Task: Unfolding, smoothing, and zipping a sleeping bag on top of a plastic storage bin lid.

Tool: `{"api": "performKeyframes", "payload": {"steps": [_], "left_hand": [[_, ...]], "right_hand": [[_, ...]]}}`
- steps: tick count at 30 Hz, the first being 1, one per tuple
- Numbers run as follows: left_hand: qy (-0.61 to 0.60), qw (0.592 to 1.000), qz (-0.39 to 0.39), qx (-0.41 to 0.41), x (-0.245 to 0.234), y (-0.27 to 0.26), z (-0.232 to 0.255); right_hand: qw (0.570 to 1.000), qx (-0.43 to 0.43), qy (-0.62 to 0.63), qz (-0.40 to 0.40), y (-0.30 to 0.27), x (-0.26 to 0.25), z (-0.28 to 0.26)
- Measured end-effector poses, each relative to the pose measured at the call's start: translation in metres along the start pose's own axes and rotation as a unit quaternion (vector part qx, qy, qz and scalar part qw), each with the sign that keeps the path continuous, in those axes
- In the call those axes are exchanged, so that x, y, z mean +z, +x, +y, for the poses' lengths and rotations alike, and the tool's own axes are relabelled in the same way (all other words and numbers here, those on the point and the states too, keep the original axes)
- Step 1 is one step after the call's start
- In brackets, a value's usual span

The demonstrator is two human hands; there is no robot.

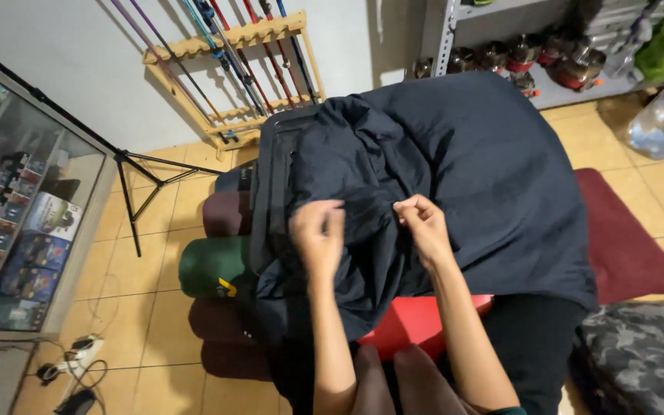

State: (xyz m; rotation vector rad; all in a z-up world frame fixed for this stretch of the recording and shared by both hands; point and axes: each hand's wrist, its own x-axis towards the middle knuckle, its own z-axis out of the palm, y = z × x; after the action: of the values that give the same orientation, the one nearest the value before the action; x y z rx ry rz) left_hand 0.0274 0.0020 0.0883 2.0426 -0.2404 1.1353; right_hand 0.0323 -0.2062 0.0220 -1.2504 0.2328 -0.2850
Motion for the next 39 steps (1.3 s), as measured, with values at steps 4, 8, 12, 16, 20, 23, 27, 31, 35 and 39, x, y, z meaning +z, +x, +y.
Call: {"api": "performKeyframes", "payload": {"steps": [4,8,12,16,20,23,27,31,35,39], "left_hand": [[-0.15,0.974,-0.169,-0.011,0.032,-0.018,0.032],[-0.141,0.97,-0.2,0.007,0.031,-0.024,0.034],[-0.088,0.987,-0.133,0.01,0.041,-0.037,0.018],[-0.059,0.995,-0.082,0.008,0.031,-0.029,0.016],[-0.02,1.0,-0.008,0.013,0.019,-0.02,0.014],[-0.021,0.999,0.02,0.013,0.01,-0.012,0.016],[-0.005,0.999,0.043,-0.005,0.0,-0.007,0.008],[0.014,0.998,0.063,-0.014,-0.015,0.001,0.006],[0.017,0.995,0.098,-0.017,-0.03,0.013,-0.008],[0.05,0.99,0.126,-0.026,-0.052,0.023,-0.038]], "right_hand": [[0.999,-0.018,-0.027,-0.007,-0.007,0.006,-0.01],[0.998,-0.016,-0.061,-0.027,-0.02,0.006,-0.028],[0.986,-0.053,-0.127,-0.099,-0.01,0.001,-0.008],[0.951,-0.083,-0.257,-0.153,-0.022,0.014,-0.02],[0.936,-0.092,-0.3,-0.159,-0.025,0.023,-0.01],[0.947,-0.14,-0.26,-0.124,-0.021,0.022,0.005],[0.958,-0.15,-0.22,-0.109,-0.022,0.021,0.001],[0.965,-0.15,-0.184,-0.106,-0.022,0.024,0.005],[0.978,-0.144,-0.129,-0.073,-0.01,0.017,0.015],[0.983,-0.139,-0.103,-0.066,-0.005,0.008,0.004]]}}
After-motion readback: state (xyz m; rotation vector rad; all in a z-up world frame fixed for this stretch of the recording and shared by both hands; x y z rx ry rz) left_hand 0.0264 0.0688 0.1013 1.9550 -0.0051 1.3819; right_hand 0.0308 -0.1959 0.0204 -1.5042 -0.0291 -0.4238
